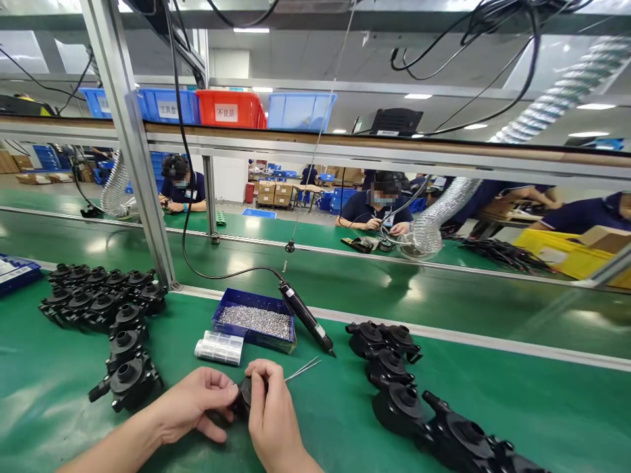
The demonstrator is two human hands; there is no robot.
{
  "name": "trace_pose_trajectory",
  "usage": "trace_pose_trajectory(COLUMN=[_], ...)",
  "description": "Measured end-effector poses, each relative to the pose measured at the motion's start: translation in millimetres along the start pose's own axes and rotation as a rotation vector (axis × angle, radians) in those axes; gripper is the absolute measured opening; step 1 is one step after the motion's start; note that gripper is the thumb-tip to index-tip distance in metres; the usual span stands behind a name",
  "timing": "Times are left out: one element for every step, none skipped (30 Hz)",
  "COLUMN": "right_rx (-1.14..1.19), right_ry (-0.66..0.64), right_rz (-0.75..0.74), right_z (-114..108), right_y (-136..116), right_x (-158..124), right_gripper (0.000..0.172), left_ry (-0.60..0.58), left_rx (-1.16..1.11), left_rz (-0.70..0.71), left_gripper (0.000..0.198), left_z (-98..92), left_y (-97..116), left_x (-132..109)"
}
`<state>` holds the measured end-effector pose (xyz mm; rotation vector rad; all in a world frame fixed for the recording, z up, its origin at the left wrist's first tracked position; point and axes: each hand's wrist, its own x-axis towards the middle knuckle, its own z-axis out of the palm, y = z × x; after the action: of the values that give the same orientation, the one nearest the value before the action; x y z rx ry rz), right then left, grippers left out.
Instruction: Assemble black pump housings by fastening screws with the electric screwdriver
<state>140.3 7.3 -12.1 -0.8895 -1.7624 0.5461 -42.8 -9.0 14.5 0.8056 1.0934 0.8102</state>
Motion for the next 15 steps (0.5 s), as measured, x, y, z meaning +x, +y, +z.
trace_pose_trajectory(right_rx=[0.004, 0.01, 0.019, 0.027, 0.035, 0.041, 0.045, 0.049, 0.054, 0.06, 0.069, 0.08, 0.092, 0.105, 0.121], right_ry=[0.004, 0.011, 0.021, 0.036, 0.051, 0.067, 0.081, 0.09, 0.094, 0.09, 0.074, 0.05, 0.02, -0.011, -0.042], right_rz=[0.002, 0.003, 0.008, 0.013, 0.021, 0.03, 0.039, 0.051, 0.062, 0.071, 0.082, 0.092, 0.102, 0.112, 0.116], right_z=[0.6, 1.3, 2.0, 2.9, 3.8, 4.7, 5.5, 6.0, 6.2, 6.0, 5.0, 3.5, 1.3, -1.5, -4.7], right_y=[-0.1, -0.5, -1.2, -2.2, -3.3, -4.5, -5.3, -5.7, -5.4, -4.3, -2.6, -0.2, 2.7, 5.7, 8.7], right_x=[0.0, 0.2, 0.5, 1.0, 1.4, 1.8, 2.1, 2.5, 2.9, 3.6, 4.7, 6.2, 8.2, 10.6, 13.0], right_gripper=[0.016, 0.016, 0.016, 0.015, 0.015, 0.016, 0.016, 0.017, 0.018, 0.018, 0.018, 0.018, 0.018, 0.019, 0.019], left_ry=[0.026, 0.05, 0.065, 0.073, 0.08, 0.092, 0.109, 0.127, 0.142, 0.153, 0.159, 0.162, 0.167, 0.165, 0.15], left_rx=[0.002, -0.003, -0.014, -0.03, -0.047, -0.068, -0.086, -0.091, -0.07, -0.018, 0.076, 0.213, 0.384, 0.569, 0.737], left_rz=[0.006, 0.009, 0.011, 0.013, 0.021, 0.037, 0.066, 0.1, 0.133, 0.157, 0.172, 0.185, 0.211, 0.254, 0.304], left_gripper=[0.059, 0.059, 0.059, 0.059, 0.06, 0.06, 0.06, 0.059, 0.059, 0.059, 0.059, 0.058, 0.055, 0.05, 0.042], left_z=[2.5, 5.3, 8.3, 11.4, 14.3, 16.8, 18.5, 19.1, 18.4, 16.1, 12.6, 8.3, 3.7, -0.2, -2.9], left_y=[0.3, 0.4, 0.4, 0.4, 0.3, 0.5, 0.9, 1.8, 3.2, 4.9, 6.7, 8.4, 9.6, 10.0, 9.4], left_x=[-1.4, -2.3, -2.7, -2.7, -2.3, -1.7, -1.0, -0.4, 0.0, 0.1, -0.5, -1.8, -3.7, -6.1, -8.7])
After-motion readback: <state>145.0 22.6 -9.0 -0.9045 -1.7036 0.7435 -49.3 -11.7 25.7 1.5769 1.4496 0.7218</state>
